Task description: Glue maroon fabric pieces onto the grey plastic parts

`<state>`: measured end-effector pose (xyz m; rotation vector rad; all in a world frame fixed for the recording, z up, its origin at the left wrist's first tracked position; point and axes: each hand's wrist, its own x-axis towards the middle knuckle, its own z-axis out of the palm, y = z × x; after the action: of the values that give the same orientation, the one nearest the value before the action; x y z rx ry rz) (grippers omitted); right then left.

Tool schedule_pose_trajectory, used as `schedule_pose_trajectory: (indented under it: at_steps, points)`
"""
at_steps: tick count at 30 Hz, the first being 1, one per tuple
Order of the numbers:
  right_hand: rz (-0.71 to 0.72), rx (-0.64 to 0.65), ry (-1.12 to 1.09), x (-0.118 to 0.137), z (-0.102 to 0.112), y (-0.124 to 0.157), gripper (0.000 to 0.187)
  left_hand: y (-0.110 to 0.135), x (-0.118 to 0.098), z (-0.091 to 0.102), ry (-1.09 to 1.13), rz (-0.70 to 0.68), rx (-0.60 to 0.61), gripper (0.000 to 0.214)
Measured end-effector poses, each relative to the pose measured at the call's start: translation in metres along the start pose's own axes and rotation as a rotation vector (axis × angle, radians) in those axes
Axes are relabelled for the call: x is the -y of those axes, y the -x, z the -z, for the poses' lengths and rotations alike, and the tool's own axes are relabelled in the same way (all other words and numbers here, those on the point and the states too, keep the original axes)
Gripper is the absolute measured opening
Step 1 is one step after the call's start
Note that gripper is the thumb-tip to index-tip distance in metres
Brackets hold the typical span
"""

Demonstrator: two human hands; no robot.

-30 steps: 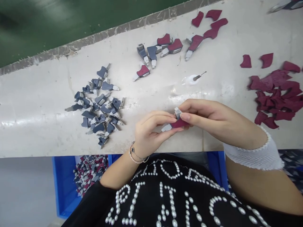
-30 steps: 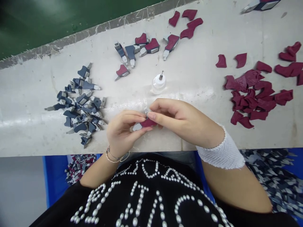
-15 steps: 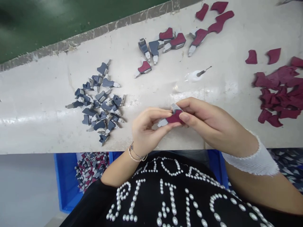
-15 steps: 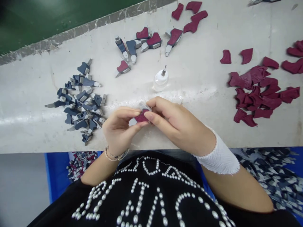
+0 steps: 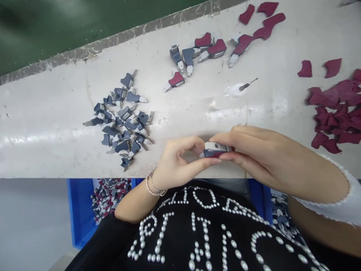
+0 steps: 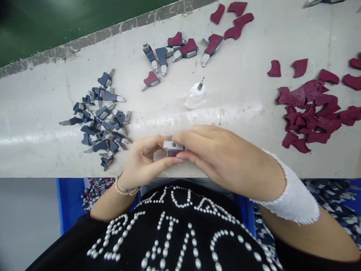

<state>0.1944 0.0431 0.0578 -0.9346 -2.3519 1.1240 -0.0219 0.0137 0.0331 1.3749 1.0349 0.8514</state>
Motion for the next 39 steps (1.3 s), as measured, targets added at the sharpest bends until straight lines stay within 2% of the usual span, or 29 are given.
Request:
schedule_pose_trajectory:
  at_steps: [3, 6, 12, 15, 17, 19, 21, 23, 25, 27, 28, 31, 33, 34, 36, 39]
  points:
    - [0.022, 0.024, -0.049, 0.0, 0.003, 0.001, 0.023, 0.001, 0.008, -0.004, 0.135, 0.025, 0.006, 0.024]
    - [-0.01, 0.027, -0.038, 0.0, 0.001, 0.001, 0.022, 0.001, 0.015, -0.009, 0.172, 0.056, 0.008, 0.024]
    - [-0.106, 0.01, -0.025, -0.003, -0.009, 0.0, 0.031, 0.003, 0.015, -0.009, -0.015, -0.004, -0.057, 0.03]
    - [-0.216, 0.067, -0.093, -0.007, -0.002, 0.004, 0.04, -0.003, 0.016, 0.001, -0.193, -0.086, -0.071, 0.028]
    - [-0.333, 0.058, -0.112, -0.014, 0.009, 0.008, 0.046, -0.017, 0.019, 0.013, -0.366, -0.12, -0.19, 0.027]
    - [-0.453, -0.048, -0.072, -0.025, 0.018, 0.009, 0.05, -0.04, 0.021, 0.027, -0.452, -0.082, -0.325, 0.028]
    - [-0.54, -0.183, -0.018, -0.039, 0.022, 0.004, 0.054, -0.063, 0.02, 0.042, -0.451, -0.016, -0.334, 0.037]
    - [-0.564, -0.263, -0.008, -0.054, 0.018, -0.009, 0.065, -0.078, 0.016, 0.058, -0.567, -0.014, -0.34, 0.039]
    - [-0.518, -0.275, -0.025, -0.064, 0.011, -0.024, 0.068, -0.082, 0.015, 0.078, -0.788, -0.061, -0.373, 0.029]
    - [-0.455, -0.268, -0.041, -0.069, 0.005, -0.035, 0.057, -0.077, 0.02, 0.104, -0.978, -0.14, -0.398, 0.021]
    - [-0.435, -0.257, -0.054, -0.069, 0.004, -0.038, 0.05, -0.074, 0.024, 0.118, -1.007, -0.189, -0.419, 0.022]
    - [-0.432, -0.23, -0.11, -0.063, 0.008, -0.034, 0.041, -0.07, 0.039, 0.157, -0.946, -0.291, -0.371, 0.02]
    - [-0.464, -0.236, -0.152, -0.053, 0.015, -0.024, 0.044, -0.07, 0.039, 0.169, -0.896, -0.313, -0.352, 0.02]
    - [-0.484, -0.24, -0.169, -0.047, 0.018, -0.019, 0.048, -0.07, 0.035, 0.168, -0.871, -0.319, -0.344, 0.019]
    - [-0.515, -0.277, -0.205, -0.032, 0.025, -0.008, 0.054, -0.068, 0.021, 0.153, -0.802, -0.321, -0.317, 0.014]
    - [-0.456, -0.45, -0.227, -0.01, 0.035, 0.007, 0.04, -0.06, 0.0, 0.106, -0.599, -0.277, -0.202, 0.022]
